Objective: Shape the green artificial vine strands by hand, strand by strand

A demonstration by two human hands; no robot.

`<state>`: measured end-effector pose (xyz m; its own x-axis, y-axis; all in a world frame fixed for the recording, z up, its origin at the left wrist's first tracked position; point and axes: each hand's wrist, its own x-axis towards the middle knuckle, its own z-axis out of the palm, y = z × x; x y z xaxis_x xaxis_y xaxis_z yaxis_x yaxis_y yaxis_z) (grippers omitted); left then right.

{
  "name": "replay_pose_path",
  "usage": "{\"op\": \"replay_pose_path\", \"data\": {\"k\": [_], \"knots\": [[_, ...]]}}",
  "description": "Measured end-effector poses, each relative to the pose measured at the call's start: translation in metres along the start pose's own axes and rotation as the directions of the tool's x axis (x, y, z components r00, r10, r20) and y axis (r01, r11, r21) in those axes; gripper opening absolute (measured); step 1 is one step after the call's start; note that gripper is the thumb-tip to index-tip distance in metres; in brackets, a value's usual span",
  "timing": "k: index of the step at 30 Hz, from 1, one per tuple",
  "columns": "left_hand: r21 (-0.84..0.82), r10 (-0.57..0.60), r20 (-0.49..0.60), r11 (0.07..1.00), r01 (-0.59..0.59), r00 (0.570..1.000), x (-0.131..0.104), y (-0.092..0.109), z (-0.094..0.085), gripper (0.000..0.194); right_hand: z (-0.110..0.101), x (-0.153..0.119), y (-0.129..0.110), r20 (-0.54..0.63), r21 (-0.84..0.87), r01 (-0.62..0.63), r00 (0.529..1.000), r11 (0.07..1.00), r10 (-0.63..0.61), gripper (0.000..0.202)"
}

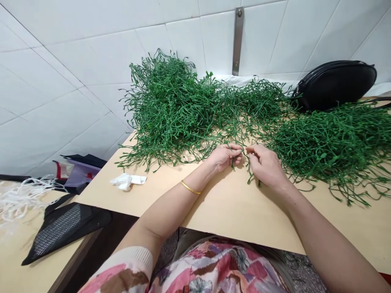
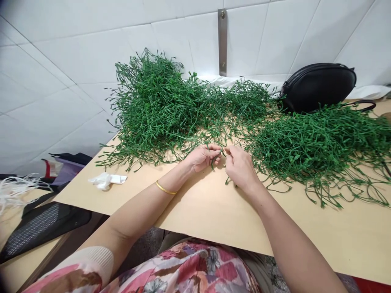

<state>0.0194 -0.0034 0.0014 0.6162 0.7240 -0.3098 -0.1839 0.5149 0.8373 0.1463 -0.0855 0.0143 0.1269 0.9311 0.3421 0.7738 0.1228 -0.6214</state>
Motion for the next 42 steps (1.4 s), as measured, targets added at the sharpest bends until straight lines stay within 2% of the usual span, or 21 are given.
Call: {"op": "replay_pose_path", "data": {"k": [5,8,11,14,17,20,23,27,32,34,37,40,42], "knots": [[0.019,0.004,0.013,1.0,-0.005,1.0,0.002,-0.003,0.0,0.015,0.009,0.003,0.009,0.14,0.051,-0.057,0.989,0.997,0.049,0.027],[0.045,-0.004,0.016,0.999,0.004,1.0,0.002,-0.005,0.001,0.011,0.011,0.005,0.012,0.112,0.039,-0.085,0.99,0.996,0.08,0.027],[0.124,-0.022,-0.034,0.992,0.026,0.999,0.001,-0.003,0.004,0.004,0.011,0.005,0.012,0.093,-0.045,-0.094,0.991,0.995,0.098,0.03],[0.245,-0.009,-0.097,0.969,0.033,0.995,-0.001,0.0,0.006,0.017,0.01,0.005,0.013,0.119,-0.09,-0.027,0.992,0.996,0.038,0.034],[0.341,0.069,-0.211,0.94,0.008,0.975,-0.002,0.002,0.006,0.029,0.01,0.006,0.017,0.1,0.008,0.001,0.995,1.0,-0.001,0.034],[0.363,0.086,-0.256,0.932,0.013,0.963,-0.004,0.005,0.004,0.021,0.01,0.007,0.022,0.137,0.144,-0.056,0.99,0.988,0.036,0.031],[0.403,0.068,-0.218,0.915,0.026,0.974,-0.005,0.007,0.004,0.015,0.01,0.009,0.023,0.163,0.215,-0.109,0.984,0.971,0.075,0.03],[0.502,0.114,-0.15,0.865,-0.023,0.982,-0.003,0.004,0.002,0.029,0.008,0.011,0.023,0.186,0.302,-0.131,0.98,0.944,0.076,0.03],[0.404,0.192,-0.105,0.905,-0.135,0.976,0.003,-0.006,-0.001,0.025,0.002,0.012,0.021,0.238,0.422,-0.2,0.966,0.884,0.104,0.025],[0.385,0.222,-0.097,0.907,-0.169,0.97,0.004,-0.008,0.0,0.024,0.0,0.012,0.019,0.239,0.436,-0.172,0.969,0.883,0.071,0.027],[0.372,0.264,-0.063,0.901,-0.223,0.962,0.003,-0.01,0.003,0.022,0.001,0.011,0.015,0.217,0.312,-0.082,0.976,0.946,0.013,0.031],[0.363,0.283,-0.026,0.897,-0.255,0.959,0.0,-0.01,0.006,0.022,0.006,0.01,0.013,0.152,0.132,-0.037,0.988,0.991,0.016,0.02],[0.349,0.274,-0.029,0.904,-0.248,0.961,-0.001,-0.01,0.008,0.022,0.008,0.009,0.014,0.13,0.108,-0.034,0.991,0.994,0.02,0.018]]}}
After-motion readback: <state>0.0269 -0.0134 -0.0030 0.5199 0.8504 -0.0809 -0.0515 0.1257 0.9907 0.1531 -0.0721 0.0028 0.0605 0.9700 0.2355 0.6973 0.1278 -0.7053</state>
